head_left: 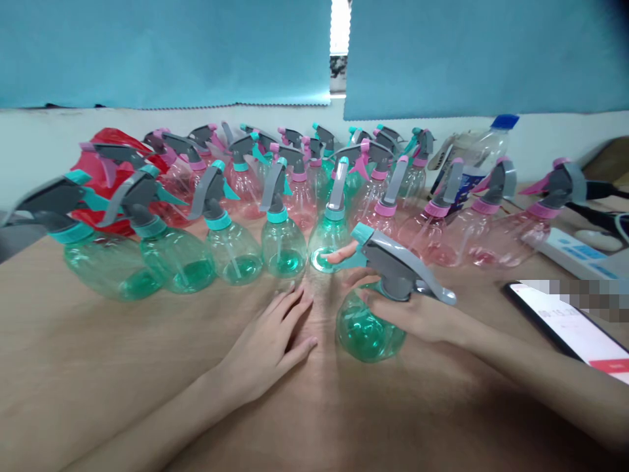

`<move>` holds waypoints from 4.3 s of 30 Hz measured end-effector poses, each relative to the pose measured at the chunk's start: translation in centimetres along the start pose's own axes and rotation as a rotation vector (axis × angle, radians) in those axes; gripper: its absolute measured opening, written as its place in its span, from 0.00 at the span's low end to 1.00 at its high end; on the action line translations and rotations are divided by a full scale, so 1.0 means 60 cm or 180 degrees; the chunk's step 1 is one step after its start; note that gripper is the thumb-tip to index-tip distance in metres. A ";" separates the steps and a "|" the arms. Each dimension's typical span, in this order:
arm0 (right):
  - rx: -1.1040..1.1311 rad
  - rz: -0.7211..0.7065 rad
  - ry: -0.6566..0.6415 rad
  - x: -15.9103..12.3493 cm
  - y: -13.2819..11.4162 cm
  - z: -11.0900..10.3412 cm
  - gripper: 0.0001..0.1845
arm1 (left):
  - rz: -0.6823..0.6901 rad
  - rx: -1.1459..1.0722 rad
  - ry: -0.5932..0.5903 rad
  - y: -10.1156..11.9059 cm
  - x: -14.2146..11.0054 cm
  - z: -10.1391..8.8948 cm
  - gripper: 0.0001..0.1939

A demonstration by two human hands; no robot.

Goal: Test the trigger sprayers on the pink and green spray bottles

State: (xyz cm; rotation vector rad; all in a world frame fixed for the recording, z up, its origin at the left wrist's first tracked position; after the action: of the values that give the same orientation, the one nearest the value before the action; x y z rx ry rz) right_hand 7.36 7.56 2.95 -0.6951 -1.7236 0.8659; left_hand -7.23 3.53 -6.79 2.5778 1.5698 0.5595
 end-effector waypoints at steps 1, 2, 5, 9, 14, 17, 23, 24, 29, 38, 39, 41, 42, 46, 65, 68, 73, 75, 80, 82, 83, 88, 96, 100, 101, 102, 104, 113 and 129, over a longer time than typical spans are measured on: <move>0.0004 -0.0018 -0.0009 0.000 0.002 0.000 0.26 | -0.0004 -0.0005 0.0012 0.000 0.000 0.000 0.31; 0.0014 -0.0028 -0.0014 -0.001 0.003 0.000 0.27 | -0.0008 -0.0008 0.0022 -0.001 0.000 0.000 0.31; 0.0124 -0.0019 -0.0019 -0.001 0.007 0.002 0.29 | -0.0005 -0.0008 0.0043 -0.001 0.001 0.000 0.31; 0.0347 0.0027 -0.0020 -0.002 0.008 0.006 0.31 | -0.0006 -0.0016 0.0044 0.000 0.000 -0.002 0.31; 0.0395 0.0025 -0.0017 -0.002 0.006 0.006 0.32 | -0.0008 -0.0002 0.0028 0.000 0.000 -0.002 0.30; 0.0374 0.0053 -0.0031 -0.002 0.006 0.006 0.32 | 0.0001 0.0006 0.0042 0.000 0.001 -0.002 0.31; 0.0422 0.0039 -0.0063 -0.003 0.003 0.008 0.32 | 0.0015 0.0034 0.0022 0.000 0.002 -0.001 0.31; 0.0406 0.0035 -0.0053 -0.002 0.003 0.007 0.32 | 0.0013 0.0036 0.0020 0.000 0.001 -0.001 0.31; 0.0310 0.0001 -0.0028 -0.002 0.005 0.005 0.31 | 0.0035 0.0045 0.0019 -0.001 0.001 0.001 0.31; 0.0120 0.0005 -0.0048 -0.004 0.012 0.004 0.32 | 0.0025 -0.0032 0.0112 -0.001 0.001 -0.004 0.30; 0.0074 -0.0004 -0.0047 -0.004 0.013 0.003 0.32 | 0.0028 -0.0034 0.0129 0.000 0.001 -0.004 0.30; -0.0015 -0.0004 -0.0059 -0.004 0.014 0.003 0.31 | 0.0036 -0.0026 0.0135 0.000 0.000 -0.004 0.30; -0.0045 0.0001 -0.0057 -0.004 0.014 0.002 0.31 | 0.0045 -0.0016 0.0122 0.001 0.000 -0.003 0.30; 0.0018 0.0018 0.0009 0.000 0.004 -0.001 0.28 | 0.0046 0.0013 0.0075 0.003 0.001 -0.003 0.30; -0.0138 -0.0058 0.0208 0.005 -0.014 -0.009 0.11 | -0.0029 -0.0018 0.0014 -0.001 0.003 -0.001 0.31; -0.0192 -0.0079 0.0212 0.007 -0.014 -0.009 0.10 | -0.0029 -0.0043 0.0027 -0.001 0.004 -0.003 0.30; -0.0118 -0.0099 0.0126 0.009 -0.012 -0.004 0.14 | -0.0044 -0.0033 -0.0001 0.000 0.004 -0.002 0.30; -0.0037 -0.0089 0.0064 0.007 -0.011 -0.001 0.20 | -0.0044 -0.0050 0.0032 -0.001 0.005 -0.003 0.30; 0.0038 -0.0022 -0.0020 0.000 -0.003 0.003 0.32 | -0.0048 -0.0107 0.0094 -0.003 0.005 -0.005 0.30; 0.0044 0.0003 -0.0040 -0.002 0.001 0.004 0.34 | -0.0040 -0.0080 0.0057 -0.002 0.005 -0.004 0.30; 0.0052 0.0006 -0.0042 -0.003 0.002 0.004 0.35 | -0.0031 -0.0056 0.0025 -0.002 0.005 -0.003 0.30; 0.0086 -0.0086 -0.0002 -0.004 -0.001 0.003 0.34 | -0.0024 0.0023 -0.0033 -0.001 0.005 0.001 0.31; -0.0045 -0.0032 0.0052 0.000 -0.001 0.004 0.33 | 0.0001 -0.0078 0.0066 0.002 0.004 -0.004 0.29; 0.0008 -0.0081 0.0015 0.000 -0.004 0.007 0.33 | 0.0000 -0.0051 0.0060 0.002 0.003 -0.005 0.30; 0.0045 -0.0105 0.0017 0.000 -0.006 0.007 0.33 | -0.0006 -0.0043 0.0049 0.002 0.002 -0.005 0.30; 0.0070 -0.0123 0.0020 0.000 -0.007 0.007 0.32 | -0.0009 -0.0038 0.0030 0.001 0.002 -0.004 0.30; 0.0064 -0.0128 0.0031 0.001 -0.008 0.006 0.32 | -0.0012 -0.0025 -0.0012 0.001 0.002 -0.002 0.31; 0.0045 0.0030 0.0073 -0.002 0.004 0.003 0.33 | 0.0019 0.0027 -0.0073 0.002 0.003 -0.001 0.31; 0.0200 0.0046 0.0016 -0.006 0.011 0.002 0.31 | 0.0019 0.0034 -0.0031 -0.001 0.001 0.000 0.31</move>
State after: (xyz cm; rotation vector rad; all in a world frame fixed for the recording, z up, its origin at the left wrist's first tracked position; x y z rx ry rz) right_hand 7.38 7.64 2.16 -0.6678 -1.6816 0.9237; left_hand -7.27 3.61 -6.78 2.5897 1.5672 0.5398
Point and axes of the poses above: each hand's wrist, its own x-axis towards the middle knuckle, its own z-axis out of the palm, y = z × x, the point moved 9 cm from there along x, towards the middle knuckle, and after that the axes turned 14 degrees about y, right-handed, at the moved point
